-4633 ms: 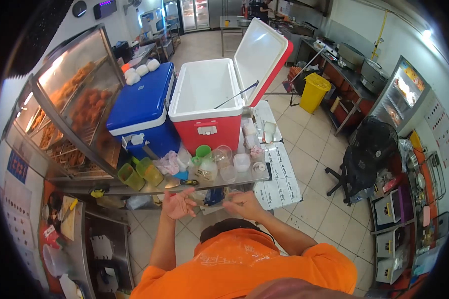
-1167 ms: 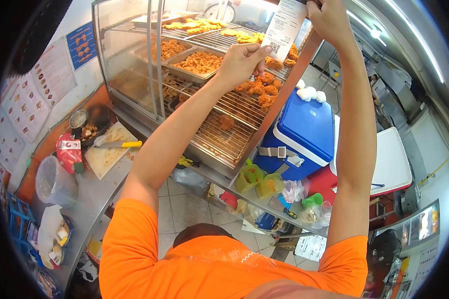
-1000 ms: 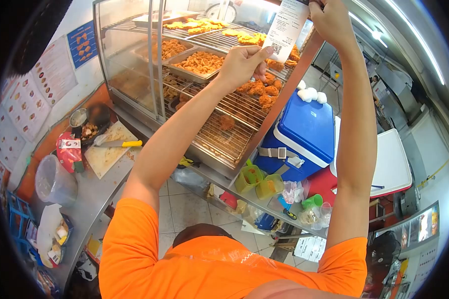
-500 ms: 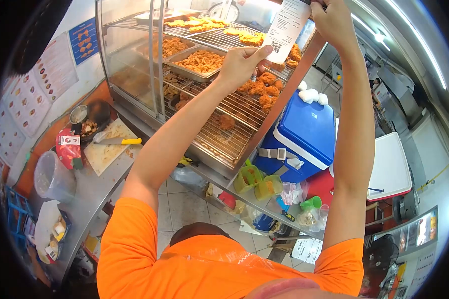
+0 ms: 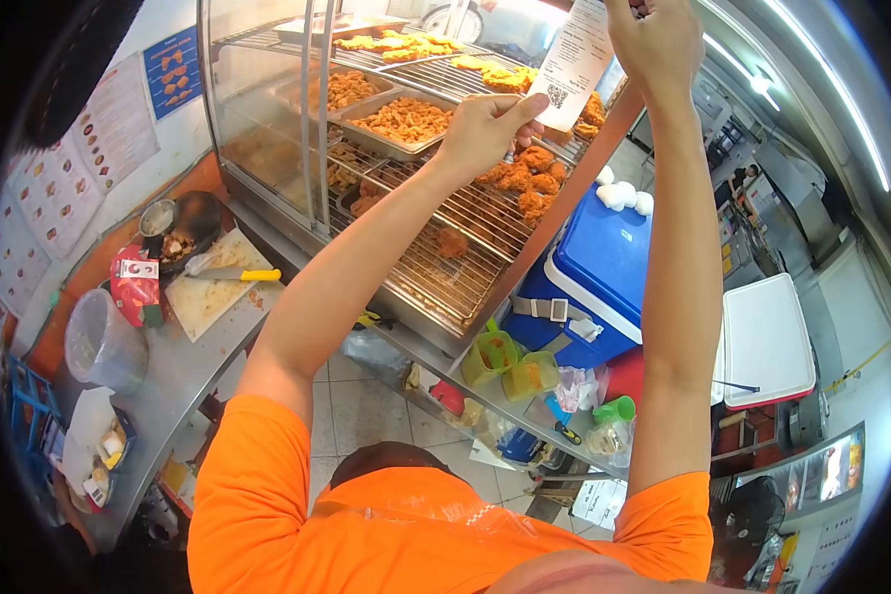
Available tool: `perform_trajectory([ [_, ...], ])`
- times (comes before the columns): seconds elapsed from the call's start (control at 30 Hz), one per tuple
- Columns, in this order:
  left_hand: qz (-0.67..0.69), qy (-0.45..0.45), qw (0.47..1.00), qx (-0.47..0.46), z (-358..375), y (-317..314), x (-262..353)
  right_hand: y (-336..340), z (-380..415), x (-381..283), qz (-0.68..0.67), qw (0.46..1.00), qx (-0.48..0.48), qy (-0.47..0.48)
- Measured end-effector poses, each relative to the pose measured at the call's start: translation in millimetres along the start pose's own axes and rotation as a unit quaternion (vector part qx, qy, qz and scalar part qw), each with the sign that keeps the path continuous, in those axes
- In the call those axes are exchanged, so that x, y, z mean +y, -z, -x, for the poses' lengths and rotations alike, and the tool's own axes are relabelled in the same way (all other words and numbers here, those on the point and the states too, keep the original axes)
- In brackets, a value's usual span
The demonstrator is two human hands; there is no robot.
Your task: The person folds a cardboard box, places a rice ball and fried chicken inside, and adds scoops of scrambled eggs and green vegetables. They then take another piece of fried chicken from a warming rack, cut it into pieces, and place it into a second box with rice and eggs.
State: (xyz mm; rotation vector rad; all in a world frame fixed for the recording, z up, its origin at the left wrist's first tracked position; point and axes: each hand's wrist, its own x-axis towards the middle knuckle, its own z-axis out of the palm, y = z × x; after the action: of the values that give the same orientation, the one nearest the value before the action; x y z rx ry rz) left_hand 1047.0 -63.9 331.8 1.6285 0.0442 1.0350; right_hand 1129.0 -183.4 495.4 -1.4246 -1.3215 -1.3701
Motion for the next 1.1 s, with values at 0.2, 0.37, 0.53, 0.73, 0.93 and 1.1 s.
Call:
perform_trajectory([
  [0.2,0.012,-0.010,1.000,-0.005,-0.9,-1.5,-2.5,-4.1,0.1,2.6,0.016,0.999,0.037,0.034],
  [0.37,0.018,-0.001,1.000,0.002,-0.2,-3.5,-1.9,-5.0,-1.8,2.2,0.026,1.000,0.011,-0.012],
  [0.53,0.018,-0.004,1.000,-0.010,-2.1,-2.8,-4.3,-8.3,-1.6,8.0,0.028,0.998,0.048,0.041],
  [0.73,0.027,-0.018,0.999,-0.005,-2.3,-4.1,-4.2,-4.1,-5.0,2.5,0.005,0.999,-0.016,-0.043],
  [0.93,0.016,-0.009,1.000,-0.010,-5.0,-4.5,-9.3,-8.3,-1.9,4.6,0.031,0.998,0.045,-0.009],
  [1.1,0.001,-0.009,1.000,-0.017,-5.2,-5.4,-9.8,-8.0,-2.8,8.0,0.019,0.999,0.040,0.011],
])
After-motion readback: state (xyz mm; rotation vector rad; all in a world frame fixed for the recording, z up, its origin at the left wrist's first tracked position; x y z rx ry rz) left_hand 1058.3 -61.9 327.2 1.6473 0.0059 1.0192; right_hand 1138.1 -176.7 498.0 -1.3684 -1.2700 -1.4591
